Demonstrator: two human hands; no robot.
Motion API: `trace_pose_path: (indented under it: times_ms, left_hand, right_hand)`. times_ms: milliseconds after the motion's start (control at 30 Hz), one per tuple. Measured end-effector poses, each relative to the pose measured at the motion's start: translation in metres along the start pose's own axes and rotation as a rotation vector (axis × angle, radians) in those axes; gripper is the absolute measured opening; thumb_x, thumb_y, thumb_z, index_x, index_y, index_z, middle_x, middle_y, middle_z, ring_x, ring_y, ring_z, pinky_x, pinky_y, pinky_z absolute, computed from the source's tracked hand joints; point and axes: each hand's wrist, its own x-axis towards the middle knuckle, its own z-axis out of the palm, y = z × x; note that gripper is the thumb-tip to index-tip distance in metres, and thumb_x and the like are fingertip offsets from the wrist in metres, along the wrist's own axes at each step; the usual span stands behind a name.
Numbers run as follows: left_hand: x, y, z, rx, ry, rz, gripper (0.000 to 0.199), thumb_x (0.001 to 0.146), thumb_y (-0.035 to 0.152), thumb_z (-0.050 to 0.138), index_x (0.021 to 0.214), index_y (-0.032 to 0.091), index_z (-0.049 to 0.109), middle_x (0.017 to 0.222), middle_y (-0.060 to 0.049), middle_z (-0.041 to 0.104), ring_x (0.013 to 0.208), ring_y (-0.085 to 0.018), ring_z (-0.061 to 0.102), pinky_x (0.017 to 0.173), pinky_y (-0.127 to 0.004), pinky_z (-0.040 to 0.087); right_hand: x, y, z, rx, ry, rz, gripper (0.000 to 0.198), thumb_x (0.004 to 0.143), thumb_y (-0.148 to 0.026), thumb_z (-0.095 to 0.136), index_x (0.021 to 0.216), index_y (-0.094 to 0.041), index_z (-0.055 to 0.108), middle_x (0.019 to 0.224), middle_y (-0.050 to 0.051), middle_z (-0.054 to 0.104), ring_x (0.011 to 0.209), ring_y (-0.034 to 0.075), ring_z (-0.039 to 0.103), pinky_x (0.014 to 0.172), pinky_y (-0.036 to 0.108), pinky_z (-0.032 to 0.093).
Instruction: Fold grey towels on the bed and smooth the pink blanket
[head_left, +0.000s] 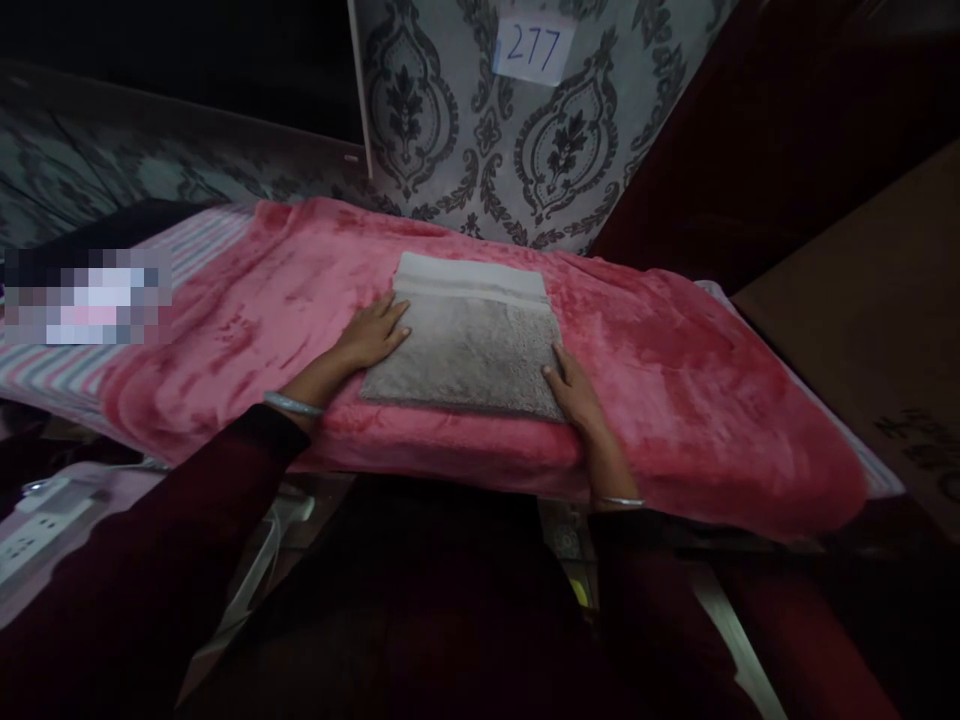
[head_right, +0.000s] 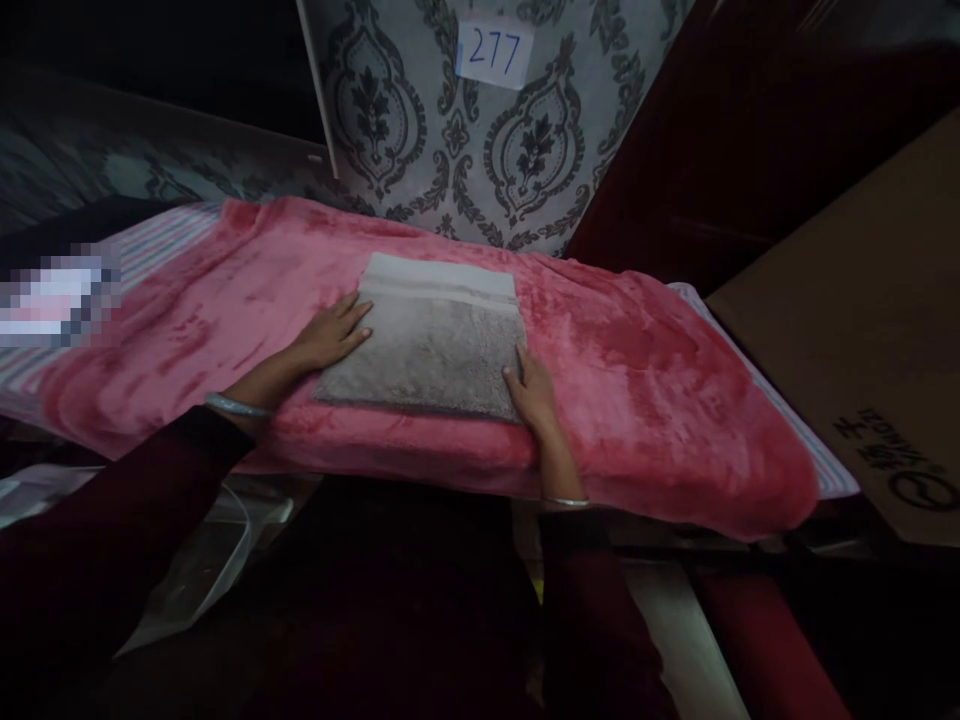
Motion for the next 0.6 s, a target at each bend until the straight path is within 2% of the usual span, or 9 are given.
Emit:
trace_pose_path:
  times_ms: [133, 267, 400, 500, 600]
  left_hand:
    - [-0.031, 0.01, 0.004, -0.151, 0.161, -0.192, 0.066, 0.093, 0.043, 0.051, 0.153, 0.016, 0.046, 0.153, -0.011, 0.054, 0.137, -0.028, 0.051, 0.116, -0.04, 0.04]
    - [-0.053, 0.021, 0.005, -0.227, 0.167, -0.336, 0.065, 0.093, 0.038, 0.054, 0.154, 0.019, 0.045, 0.14, -0.008, 0.065, 0.122, -0.026, 0.065, 0.103, -0.035, 0.051]
    - [-0.054, 0.024, 0.0, -0.144, 0.127, -0.358, 0.061, 0.094, 0.036, 0.055, 0.153, 0.024, 0.047, 0.141, -0.006, 0.065, 0.125, -0.029, 0.064, 0.105, -0.038, 0.051]
    - [-0.052, 0.023, -0.001, -0.146, 0.139, -0.334, 0.061, 0.094, 0.035, 0.054, 0.153, 0.025, 0.048, 0.138, -0.005, 0.067, 0.122, -0.028, 0.066, 0.103, -0.038, 0.052]
    - [-0.052, 0.019, 0.002, -0.16, 0.168, -0.328, 0.06, 0.093, 0.037, 0.052, 0.151, 0.024, 0.051, 0.127, -0.005, 0.072, 0.112, -0.027, 0.07, 0.097, -0.037, 0.054]
  right_hand:
    - [-0.033, 0.006, -0.001, 0.424, 0.159, 0.081, 0.074, 0.093, -0.053, 0.05, 0.156, -0.016, 0.042, 0.15, 0.016, 0.056, 0.136, 0.029, 0.053, 0.112, 0.049, 0.044]
    - [-0.05, 0.003, -0.005, 0.702, 0.159, 0.171, 0.078, 0.086, -0.055, 0.062, 0.152, -0.016, 0.046, 0.128, 0.015, 0.07, 0.112, 0.029, 0.067, 0.099, 0.05, 0.053]
    - [-0.051, -0.003, -0.008, 0.678, 0.087, 0.111, 0.077, 0.083, -0.051, 0.064, 0.152, -0.02, 0.048, 0.137, 0.013, 0.066, 0.116, 0.027, 0.065, 0.098, 0.046, 0.054]
    - [-0.05, -0.005, -0.007, 0.644, 0.102, 0.102, 0.069, 0.083, -0.048, 0.062, 0.147, -0.021, 0.054, 0.138, 0.012, 0.065, 0.118, 0.026, 0.064, 0.099, 0.045, 0.054]
    - [-0.05, -0.004, -0.004, 0.624, 0.135, 0.103, 0.066, 0.085, -0.047, 0.06, 0.146, -0.022, 0.056, 0.135, 0.011, 0.067, 0.116, 0.025, 0.064, 0.099, 0.045, 0.053]
